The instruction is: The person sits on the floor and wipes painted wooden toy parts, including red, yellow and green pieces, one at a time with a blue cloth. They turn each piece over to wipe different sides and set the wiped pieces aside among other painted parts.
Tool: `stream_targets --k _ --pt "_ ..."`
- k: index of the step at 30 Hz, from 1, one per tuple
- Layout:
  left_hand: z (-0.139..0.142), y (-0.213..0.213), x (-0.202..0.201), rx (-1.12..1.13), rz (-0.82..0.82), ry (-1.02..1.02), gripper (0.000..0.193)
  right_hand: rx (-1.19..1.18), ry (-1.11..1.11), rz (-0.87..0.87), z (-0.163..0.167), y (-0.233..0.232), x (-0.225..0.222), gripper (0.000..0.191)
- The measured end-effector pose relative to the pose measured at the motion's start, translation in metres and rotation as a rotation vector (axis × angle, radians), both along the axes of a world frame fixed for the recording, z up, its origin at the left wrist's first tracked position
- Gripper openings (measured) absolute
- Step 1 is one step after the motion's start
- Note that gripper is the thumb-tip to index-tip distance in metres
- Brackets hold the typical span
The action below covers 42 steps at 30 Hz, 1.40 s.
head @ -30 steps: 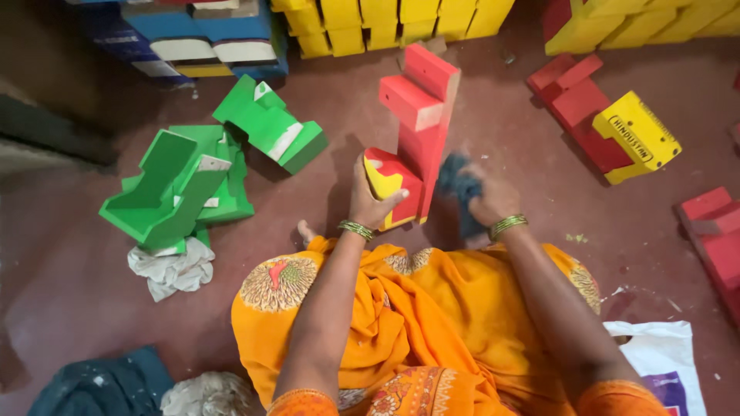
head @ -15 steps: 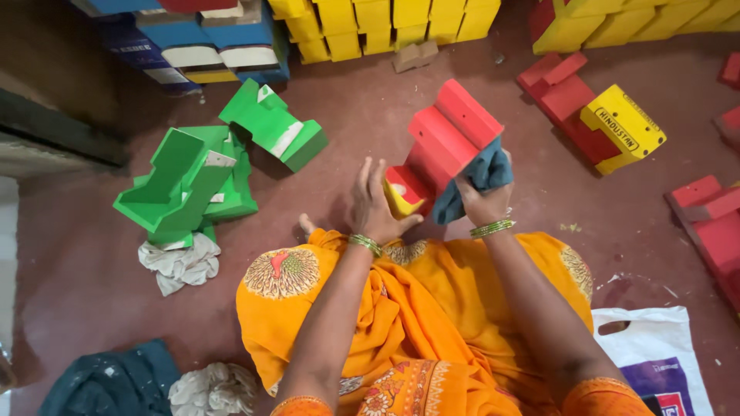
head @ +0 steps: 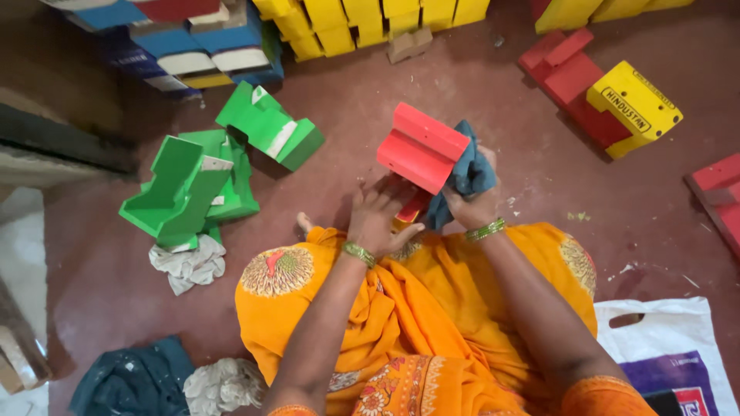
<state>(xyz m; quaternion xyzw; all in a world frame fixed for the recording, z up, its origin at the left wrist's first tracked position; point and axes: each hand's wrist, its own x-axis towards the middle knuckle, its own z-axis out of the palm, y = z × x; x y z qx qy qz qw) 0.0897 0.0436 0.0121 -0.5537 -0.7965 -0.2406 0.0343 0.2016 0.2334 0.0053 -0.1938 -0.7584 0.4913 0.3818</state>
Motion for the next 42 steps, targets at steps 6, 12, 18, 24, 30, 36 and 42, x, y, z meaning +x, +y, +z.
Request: stream_targets --k 6,12,18,24,30,36,42 --pt "0.011 0.006 0.009 0.692 0.257 -0.625 0.079 0.004 -0.073 0.131 -0.007 -0.003 0.007 0.067" --pt "0.018 0.029 -0.008 0.730 0.185 -0.992 0.094 0.137 -0.188 0.262 -0.034 -0.022 0.016 0.048" --pt "0.051 0.011 -0.064 0.572 0.309 -0.793 0.075 -0.072 -0.069 0.327 -0.068 -0.027 0.005 0.069" --pt "0.102 0.020 -0.029 0.108 0.227 -0.398 0.070 -0.367 0.181 0.173 -0.005 -0.019 -0.020 0.059" --pt "0.112 0.046 -0.012 0.108 0.250 -0.291 0.064 -0.117 0.317 0.088 0.020 -0.072 -0.044 0.048" --pt "0.103 0.050 -0.023 -0.005 0.249 -0.283 0.063 -0.551 -0.291 -0.012 -0.061 -0.055 -0.062 0.041" --pt "0.095 0.053 -0.027 -0.014 0.261 -0.197 0.063 -0.687 0.094 0.076 -0.021 -0.057 -0.061 0.045"
